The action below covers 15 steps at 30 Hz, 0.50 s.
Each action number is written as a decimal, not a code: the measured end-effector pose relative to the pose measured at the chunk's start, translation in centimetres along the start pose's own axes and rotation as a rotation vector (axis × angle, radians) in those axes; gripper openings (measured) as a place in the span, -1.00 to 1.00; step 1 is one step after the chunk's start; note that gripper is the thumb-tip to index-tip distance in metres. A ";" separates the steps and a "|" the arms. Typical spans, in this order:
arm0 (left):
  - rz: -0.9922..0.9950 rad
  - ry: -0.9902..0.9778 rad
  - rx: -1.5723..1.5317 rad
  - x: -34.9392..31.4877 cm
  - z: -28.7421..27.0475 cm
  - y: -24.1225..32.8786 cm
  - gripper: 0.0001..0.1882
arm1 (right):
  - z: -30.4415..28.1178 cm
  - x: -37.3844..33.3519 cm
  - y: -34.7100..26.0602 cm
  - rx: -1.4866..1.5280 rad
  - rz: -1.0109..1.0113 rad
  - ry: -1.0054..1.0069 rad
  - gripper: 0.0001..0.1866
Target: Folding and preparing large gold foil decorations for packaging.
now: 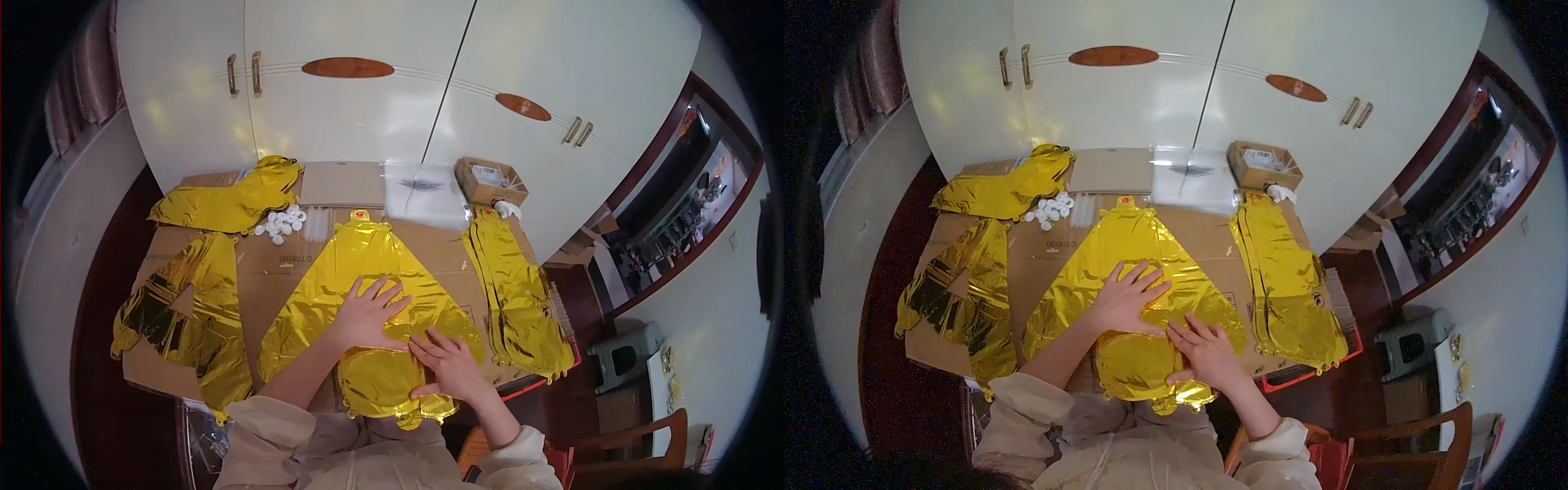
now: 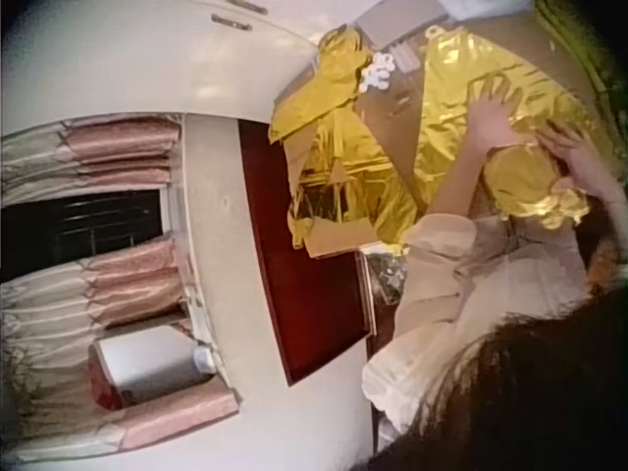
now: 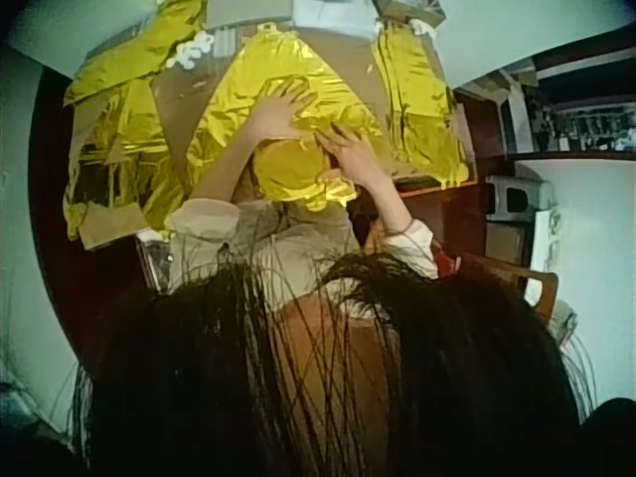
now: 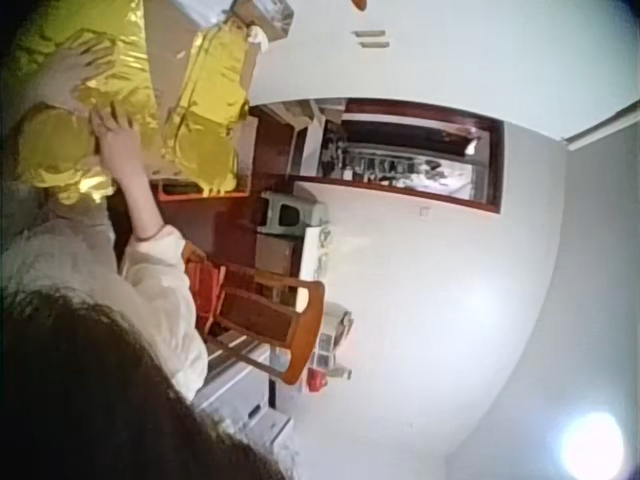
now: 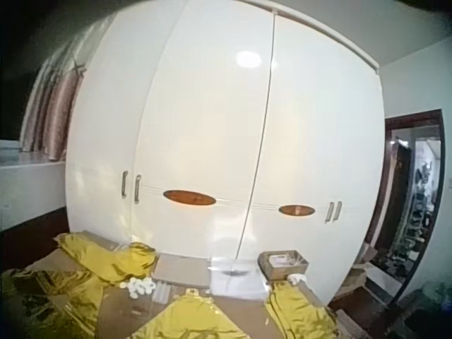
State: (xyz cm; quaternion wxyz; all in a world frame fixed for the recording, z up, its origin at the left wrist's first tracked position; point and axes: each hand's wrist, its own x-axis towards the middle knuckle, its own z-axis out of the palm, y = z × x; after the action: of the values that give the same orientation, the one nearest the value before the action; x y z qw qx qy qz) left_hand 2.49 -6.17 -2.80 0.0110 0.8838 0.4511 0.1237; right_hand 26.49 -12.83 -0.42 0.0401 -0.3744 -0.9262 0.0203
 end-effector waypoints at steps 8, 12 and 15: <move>-0.007 -0.008 0.003 0.1 -0.1 0.1 0.06 | -1.9 0.4 -0.6 -0.096 -0.011 -0.223 0.26; -0.008 -0.017 0.008 0.2 -0.4 0.1 0.08 | -1.4 0.1 -1.2 -0.121 -0.016 -0.217 0.28; -0.021 -0.029 0.020 0.0 -0.3 -0.1 0.09 | -2.1 -1.2 -1.5 -0.060 -0.033 -0.081 0.21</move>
State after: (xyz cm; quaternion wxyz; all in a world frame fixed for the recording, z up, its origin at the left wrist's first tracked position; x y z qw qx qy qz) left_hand 2.33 -6.16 -2.49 0.0098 0.8808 0.4613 0.1061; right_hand 26.50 -14.73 1.73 -0.0083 -0.3589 -0.9333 0.0071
